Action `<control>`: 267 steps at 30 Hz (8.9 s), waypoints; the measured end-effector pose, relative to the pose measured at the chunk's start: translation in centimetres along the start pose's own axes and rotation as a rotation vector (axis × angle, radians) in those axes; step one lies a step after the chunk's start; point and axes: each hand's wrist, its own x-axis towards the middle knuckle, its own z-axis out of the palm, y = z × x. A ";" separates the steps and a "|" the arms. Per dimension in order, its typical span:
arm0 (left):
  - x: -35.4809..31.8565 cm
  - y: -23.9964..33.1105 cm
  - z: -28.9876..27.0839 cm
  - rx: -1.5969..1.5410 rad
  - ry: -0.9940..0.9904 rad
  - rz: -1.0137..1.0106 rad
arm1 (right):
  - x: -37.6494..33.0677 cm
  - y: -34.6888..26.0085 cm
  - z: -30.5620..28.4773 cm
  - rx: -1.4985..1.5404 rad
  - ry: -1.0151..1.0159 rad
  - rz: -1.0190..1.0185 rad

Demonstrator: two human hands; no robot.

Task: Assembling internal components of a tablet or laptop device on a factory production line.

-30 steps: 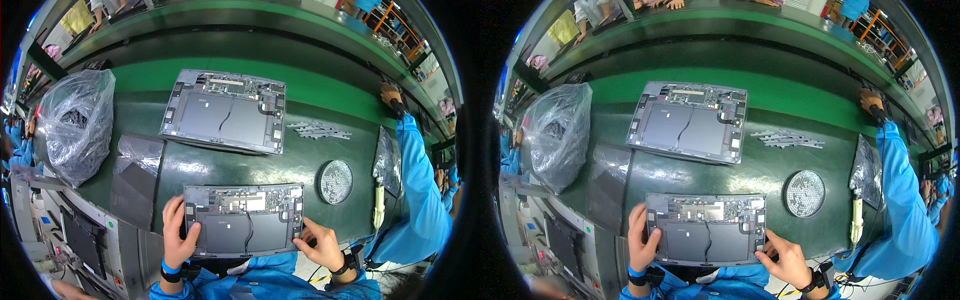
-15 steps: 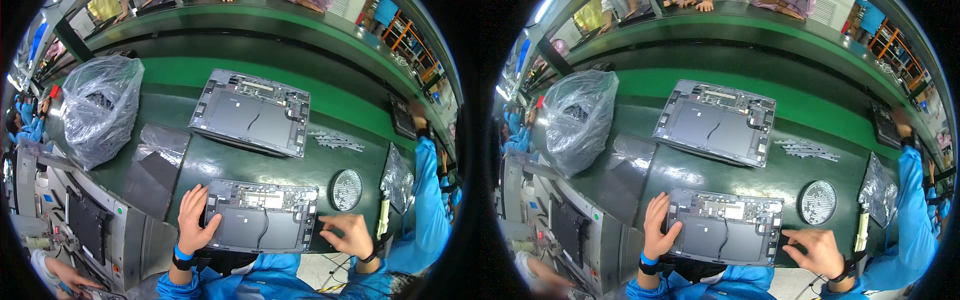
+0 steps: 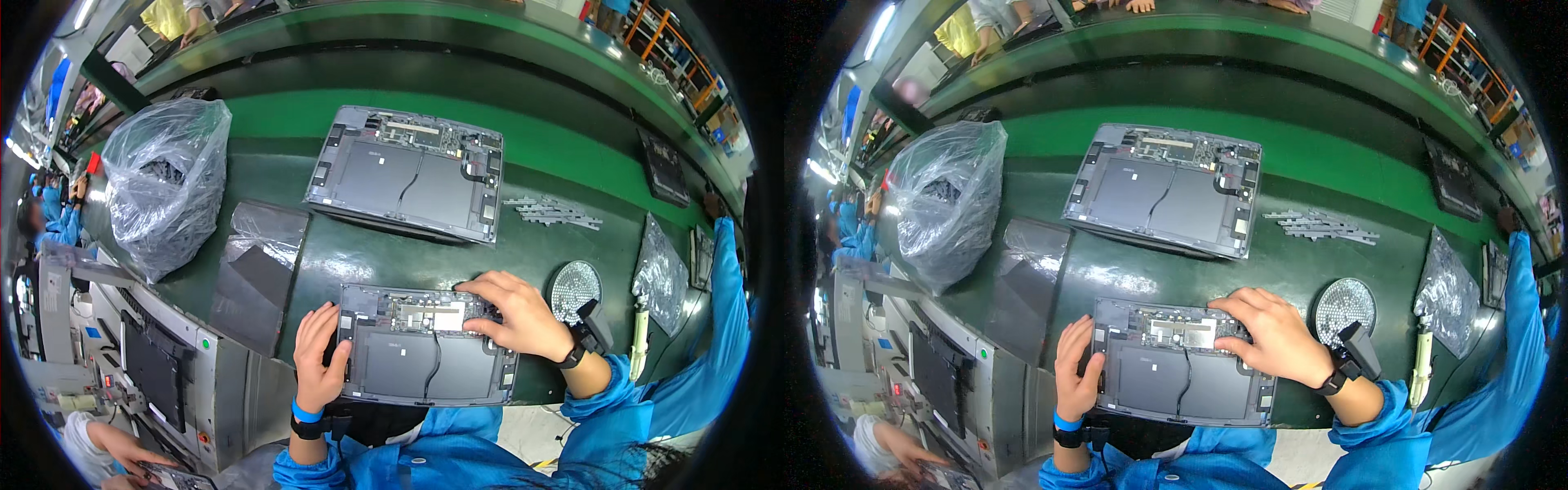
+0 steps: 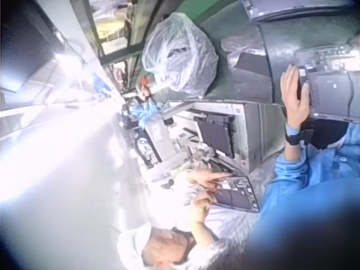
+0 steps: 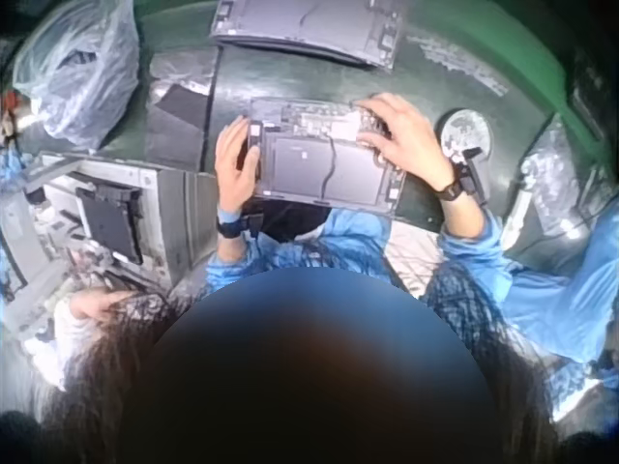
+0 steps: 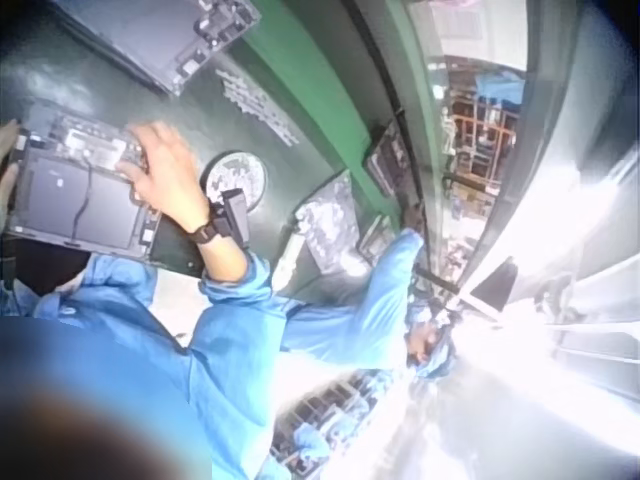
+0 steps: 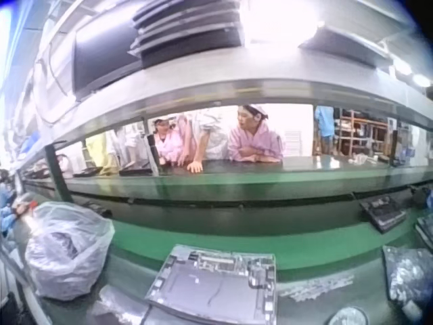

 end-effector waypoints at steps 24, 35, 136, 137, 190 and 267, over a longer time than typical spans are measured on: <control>0.3 -0.3 0.1 0.003 0.051 0.013 | 0.5 0.5 -0.1 0.056 0.014 0.011; 0.4 -0.2 0.3 -0.010 0.061 0.028 | 0.4 1.4 -0.5 0.131 -0.026 -0.046; 1.9 -8.2 -4.4 0.667 0.390 -0.235 | -0.9 0.7 1.4 -0.236 0.235 -0.173; 1.8 -8.4 -4.5 0.676 0.389 -0.233 | -0.9 0.7 1.5 -0.233 0.226 -0.176; -5.8 -1.4 -8.5 1.261 0.087 -0.045 | -1.5 2.9 2.2 -0.132 0.198 -0.095; -0.9 -3.0 -0.6 1.987 -0.311 0.617 | -0.4 -0.3 1.7 -0.145 0.245 -0.124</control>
